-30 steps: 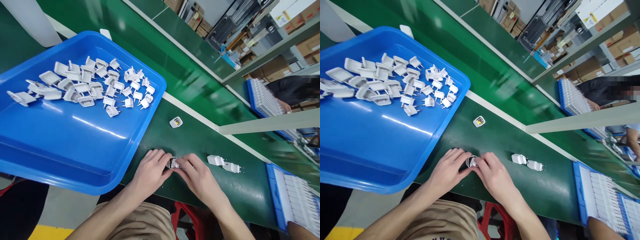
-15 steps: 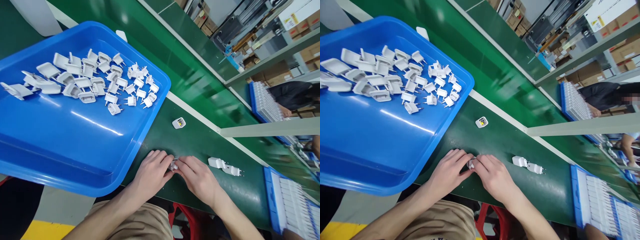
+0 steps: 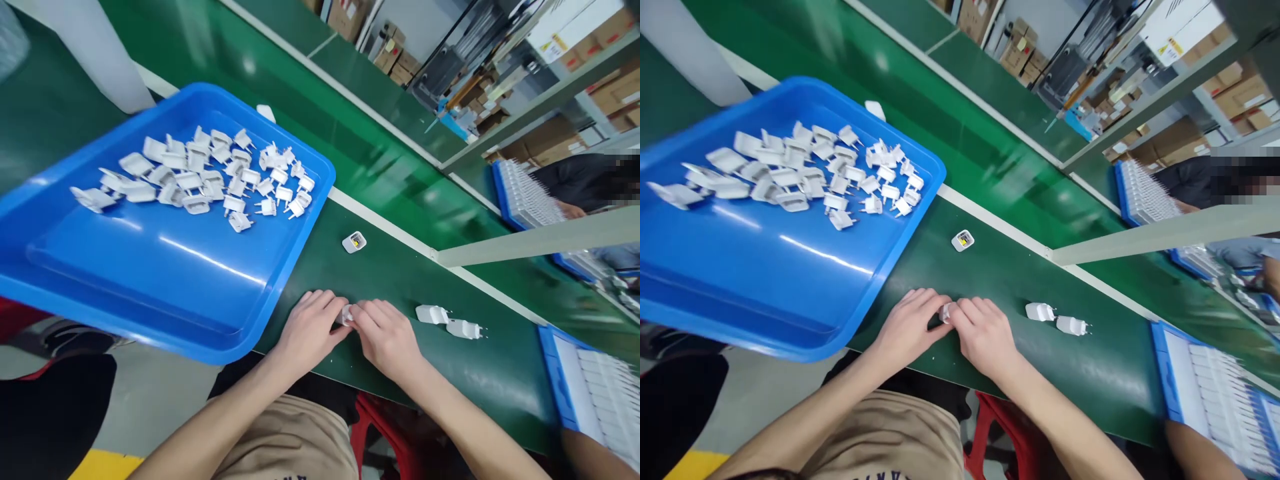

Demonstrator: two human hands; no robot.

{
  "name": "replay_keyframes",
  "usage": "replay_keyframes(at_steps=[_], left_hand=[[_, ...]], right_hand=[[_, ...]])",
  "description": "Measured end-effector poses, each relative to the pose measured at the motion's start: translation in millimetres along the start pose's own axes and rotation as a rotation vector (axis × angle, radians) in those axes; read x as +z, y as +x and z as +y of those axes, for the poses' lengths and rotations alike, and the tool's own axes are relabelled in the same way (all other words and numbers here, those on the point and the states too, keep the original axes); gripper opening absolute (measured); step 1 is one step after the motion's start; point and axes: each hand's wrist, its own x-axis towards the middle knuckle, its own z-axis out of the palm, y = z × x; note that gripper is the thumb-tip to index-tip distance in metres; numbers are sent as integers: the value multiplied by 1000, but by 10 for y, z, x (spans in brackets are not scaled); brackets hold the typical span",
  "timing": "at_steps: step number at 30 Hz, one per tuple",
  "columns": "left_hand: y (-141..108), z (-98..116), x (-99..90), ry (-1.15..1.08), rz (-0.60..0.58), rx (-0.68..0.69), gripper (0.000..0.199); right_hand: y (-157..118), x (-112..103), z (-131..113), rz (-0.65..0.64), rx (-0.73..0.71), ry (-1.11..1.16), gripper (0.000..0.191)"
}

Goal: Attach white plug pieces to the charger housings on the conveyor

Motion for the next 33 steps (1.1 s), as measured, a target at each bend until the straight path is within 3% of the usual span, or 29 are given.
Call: replay_keyframes(at_steps=[2, 4, 7, 9, 12, 17, 19, 21, 24, 27, 30, 33], left_hand=[[-30, 63, -126, 44, 4, 17, 29], [-34, 47, -409, 83, 35, 47, 46], [41, -169, -1082, 286, 129, -11, 34], [134, -392, -1519, 575, 116, -184, 30], [290, -666, -1833, 681, 74, -267, 28], [363, -660, -1709, 705, 3, -275, 21], [249, -563, -1673, 716, 5, -284, 18], [66, -435, -1632, 625, 69, -290, 15], [-216, -174, -1418, 209, 172, -250, 12], [-338, 108, -1010, -193, 105, -208, 7], [-306, 289, -589, -369, 76, -207, 9], [-237, 349, -331, -465, 56, -168, 16]], right_hand=[[27, -86, 111, 23, 4, -31, 28], [14, -233, 323, 72, 21, -73, 35], [-93, -504, 722, 124, 44, -146, 51], [-153, -664, 907, 134, 80, -207, 61], [-50, -738, 927, 145, 214, -196, 63], [657, -276, 750, 102, 311, -5, 44], [882, -74, 738, 68, 309, 57, 31], [931, 42, 704, 31, 287, 126, 22], [675, 33, 567, -39, 230, 216, 21], [238, -156, 397, -72, 203, 311, 34], [-107, -381, 243, -8, 270, 512, 43], [-253, -469, 123, -18, 279, 739, 39]])
